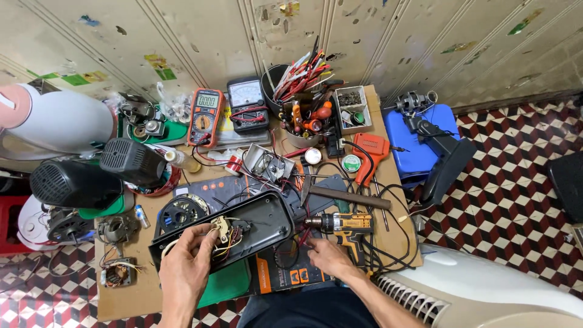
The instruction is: The recorder is disassembling, inspecting, and repairing internal components of fan motors on a workbench.
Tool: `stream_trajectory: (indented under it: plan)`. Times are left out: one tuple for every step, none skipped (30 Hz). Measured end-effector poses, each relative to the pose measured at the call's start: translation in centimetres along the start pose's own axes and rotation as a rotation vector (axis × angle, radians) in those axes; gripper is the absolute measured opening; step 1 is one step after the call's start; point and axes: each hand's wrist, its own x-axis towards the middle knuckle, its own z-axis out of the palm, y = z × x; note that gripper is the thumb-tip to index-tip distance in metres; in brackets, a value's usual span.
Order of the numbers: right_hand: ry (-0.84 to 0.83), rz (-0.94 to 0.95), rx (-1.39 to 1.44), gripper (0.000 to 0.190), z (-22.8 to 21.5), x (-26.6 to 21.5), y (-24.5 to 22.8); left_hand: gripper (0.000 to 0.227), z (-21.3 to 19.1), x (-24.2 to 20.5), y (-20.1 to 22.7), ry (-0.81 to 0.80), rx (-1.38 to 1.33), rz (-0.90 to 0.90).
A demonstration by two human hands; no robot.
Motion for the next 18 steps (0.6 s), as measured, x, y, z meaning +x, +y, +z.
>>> stream_trajectory:
  plan:
    - [0.000,0.000,-0.006,0.054,0.0,0.0,-0.2,0.026,0.2,-0.2,-0.3,0.002,-0.005,-0.003]
    - [-0.010,0.041,0.026,0.045,-0.1,0.0,-0.3,0.026,0.4,-0.3,-0.6,0.032,-0.006,0.023]
    - [-0.017,0.086,0.060,0.042,-0.1,-0.1,-0.5,0.025,0.7,-0.3,-0.8,0.056,-0.006,0.053]
    - [-0.014,0.090,0.058,0.042,-0.7,-0.5,-0.6,0.025,0.8,-0.5,-0.9,0.052,-0.010,0.054]
    - [0.057,0.103,0.098,0.040,-1.3,-1.0,-0.8,0.025,1.0,-0.6,-1.0,0.033,0.004,-0.018]
    - [0.129,0.115,0.138,0.047,-1.9,-1.4,-1.0,0.025,1.2,-0.8,-1.1,0.013,0.018,-0.089]
    - [0.131,0.117,0.137,0.047,-3.0,-1.9,-1.3,0.025,1.9,-1.2,-1.5,0.010,0.016,-0.089]
    - [0.136,0.108,0.230,0.033,-4.1,-2.4,-1.6,0.025,2.6,-1.6,-2.0,0.007,0.044,-0.052]
    - [0.139,0.097,0.322,0.051,-5.2,-2.8,-2.0,0.026,3.2,-2.0,-2.6,0.007,0.074,-0.018]
    - [0.138,0.098,0.319,0.051,-5.7,-2.5,-1.1,0.026,3.9,-2.2,-3.3,0.007,0.072,-0.020]
    - [0.214,0.095,0.399,0.049,-6.2,-2.2,-0.1,0.025,4.6,-2.4,-4.1,-0.005,0.098,0.032]
    - [0.291,0.093,0.479,0.048,-6.8,-1.9,0.9,0.024,5.3,-2.7,-4.8,-0.018,0.123,0.084]
    - [0.289,0.096,0.477,0.048,-7.4,-1.5,2.3,0.024,5.9,-3.0,-4.7,-0.020,0.122,0.080]
    - [0.434,0.076,0.566,0.045,-8.0,-1.1,3.8,0.024,6.4,-3.4,-4.6,-0.052,0.117,-0.010]
    - [0.578,0.053,0.654,0.042,-8.6,-0.6,5.1,0.024,6.9,-3.7,-4.4,-0.079,0.111,-0.101]
    - [0.574,0.052,0.650,0.042,-9.4,-0.1,5.9,0.024,7.3,-3.8,-4.6,-0.077,0.110,-0.106]
    - [0.644,-0.016,0.623,0.051,-10.2,0.4,6.6,0.023,7.5,-4.0,-4.8,-0.110,0.120,-0.107]
    - [0.711,-0.086,0.595,0.061,-10.9,1.0,7.3,0.023,7.8,-4.1,-5.1,-0.143,0.131,-0.108]
